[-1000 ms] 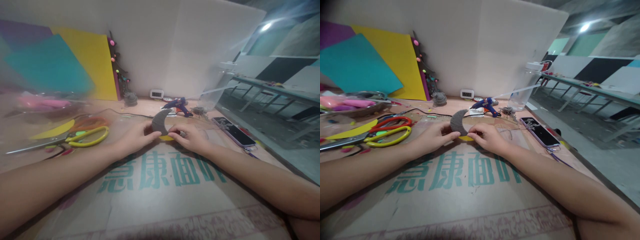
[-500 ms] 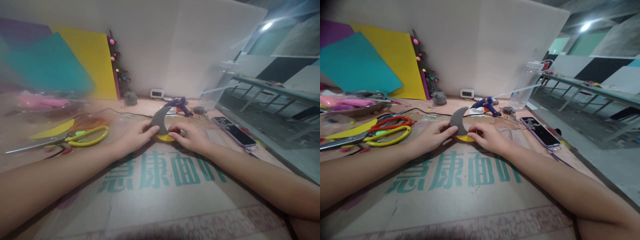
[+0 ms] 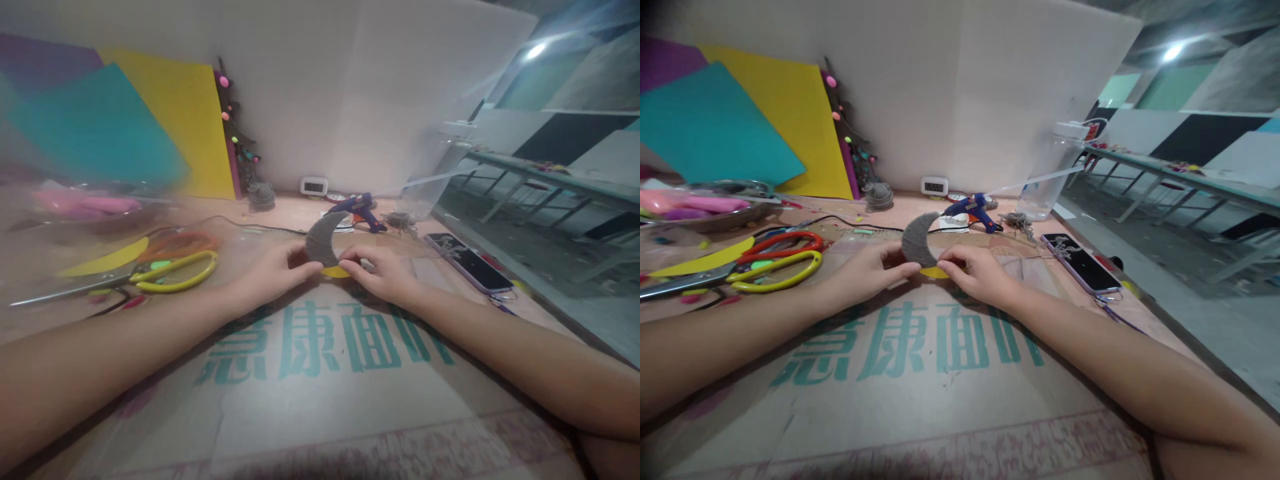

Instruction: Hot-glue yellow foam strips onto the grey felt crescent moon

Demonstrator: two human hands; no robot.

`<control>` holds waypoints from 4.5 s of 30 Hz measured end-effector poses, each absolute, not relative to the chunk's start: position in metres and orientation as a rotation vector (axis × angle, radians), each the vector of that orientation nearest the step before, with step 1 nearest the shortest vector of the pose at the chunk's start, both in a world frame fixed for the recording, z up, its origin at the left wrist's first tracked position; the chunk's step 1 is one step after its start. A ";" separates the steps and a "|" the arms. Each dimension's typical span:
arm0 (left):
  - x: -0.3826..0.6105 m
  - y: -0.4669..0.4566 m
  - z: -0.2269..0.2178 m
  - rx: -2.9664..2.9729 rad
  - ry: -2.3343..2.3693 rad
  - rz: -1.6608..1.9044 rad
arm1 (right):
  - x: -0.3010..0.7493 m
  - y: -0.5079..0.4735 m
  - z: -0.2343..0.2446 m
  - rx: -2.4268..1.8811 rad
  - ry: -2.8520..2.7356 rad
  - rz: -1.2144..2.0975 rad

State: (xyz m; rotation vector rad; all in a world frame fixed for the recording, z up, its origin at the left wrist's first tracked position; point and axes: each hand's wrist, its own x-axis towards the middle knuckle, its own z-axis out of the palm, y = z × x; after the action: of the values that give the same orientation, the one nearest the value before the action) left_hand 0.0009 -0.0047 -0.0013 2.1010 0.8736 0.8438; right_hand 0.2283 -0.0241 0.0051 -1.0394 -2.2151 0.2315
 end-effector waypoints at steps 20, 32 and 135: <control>0.001 -0.006 0.002 2.048 0.930 0.866 | 0.229 -0.023 0.005 -0.937 -2.297 0.122; 0.001 -0.006 0.004 2.090 0.909 0.882 | 0.229 -0.023 0.005 -0.950 -2.272 0.134; 0.003 -0.007 0.004 2.037 0.925 0.910 | 0.236 -0.014 -0.002 -0.780 -2.131 -0.110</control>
State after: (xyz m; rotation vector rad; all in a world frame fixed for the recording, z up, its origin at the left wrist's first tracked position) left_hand 0.0028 -0.0069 0.0044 2.0374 0.9254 0.9097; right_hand 0.2364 -0.0137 -0.0022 -0.7796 -2.1312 -0.1096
